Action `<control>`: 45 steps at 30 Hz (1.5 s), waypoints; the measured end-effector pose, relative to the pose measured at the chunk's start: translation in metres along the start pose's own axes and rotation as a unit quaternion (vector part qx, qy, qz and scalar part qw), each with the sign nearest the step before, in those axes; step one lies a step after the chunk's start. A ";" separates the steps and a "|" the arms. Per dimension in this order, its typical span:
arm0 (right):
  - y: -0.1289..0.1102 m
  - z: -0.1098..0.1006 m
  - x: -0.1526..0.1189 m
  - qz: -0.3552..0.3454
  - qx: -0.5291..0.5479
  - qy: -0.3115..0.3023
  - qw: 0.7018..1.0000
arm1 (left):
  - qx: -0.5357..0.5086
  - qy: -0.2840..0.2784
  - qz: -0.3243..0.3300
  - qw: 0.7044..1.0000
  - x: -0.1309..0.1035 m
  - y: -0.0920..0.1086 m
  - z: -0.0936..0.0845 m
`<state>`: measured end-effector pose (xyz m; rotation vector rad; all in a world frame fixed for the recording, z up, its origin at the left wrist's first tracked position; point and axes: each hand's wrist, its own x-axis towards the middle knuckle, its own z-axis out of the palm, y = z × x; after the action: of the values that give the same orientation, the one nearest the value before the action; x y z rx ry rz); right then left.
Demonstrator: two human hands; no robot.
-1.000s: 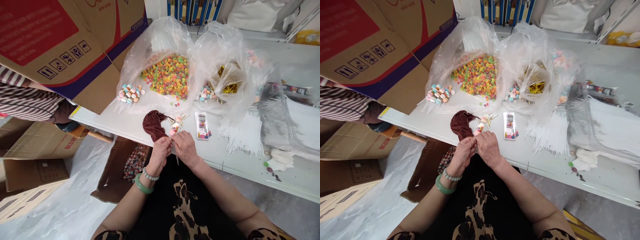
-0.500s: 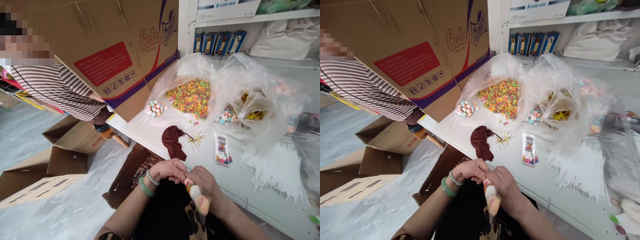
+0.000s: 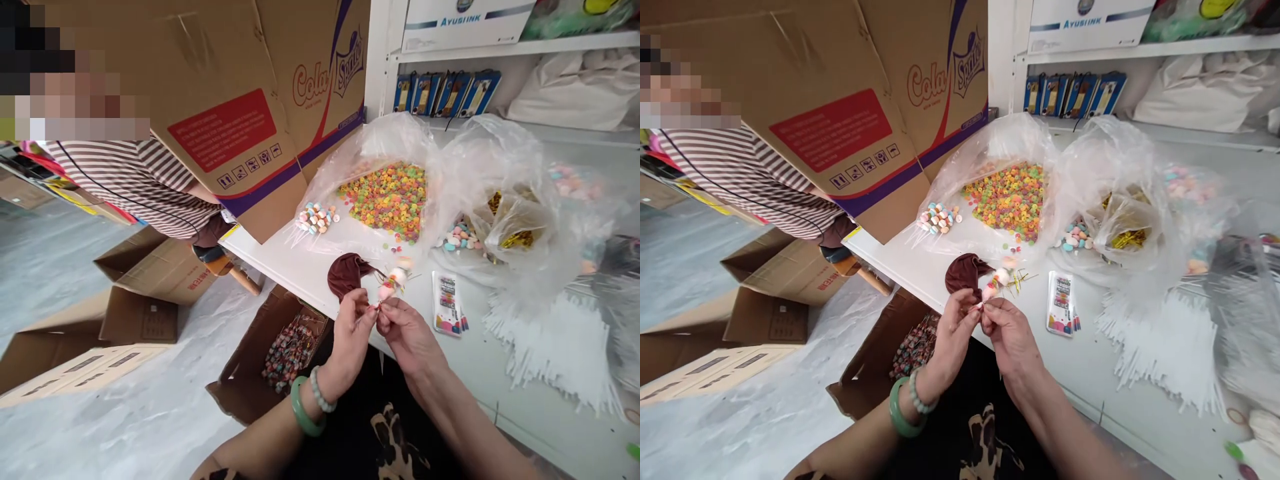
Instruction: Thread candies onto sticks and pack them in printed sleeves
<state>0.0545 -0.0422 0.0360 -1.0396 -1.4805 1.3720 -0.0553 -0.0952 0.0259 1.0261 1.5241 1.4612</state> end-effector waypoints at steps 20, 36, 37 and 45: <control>0.045 -0.006 -0.011 0.353 0.221 -0.295 0.860 | 0.486 -0.295 0.236 0.788 0.010 0.011 -0.069; 0.032 0.030 -0.013 0.112 -0.287 -0.254 0.917 | 0.652 0.071 0.012 0.755 0.153 -0.006 -0.111; 0.033 0.030 -0.014 0.116 -0.283 -0.255 0.917 | 0.654 0.075 0.007 0.753 0.172 -0.010 -0.106; 0.045 0.024 -0.011 0.176 -0.229 -0.254 0.923 | 0.478 0.125 -0.066 0.867 0.220 -0.040 -0.107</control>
<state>0.0361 -0.0577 -0.0108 -1.3564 -2.1500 1.6787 -0.2390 0.0678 -0.0101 1.2467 2.5592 0.6953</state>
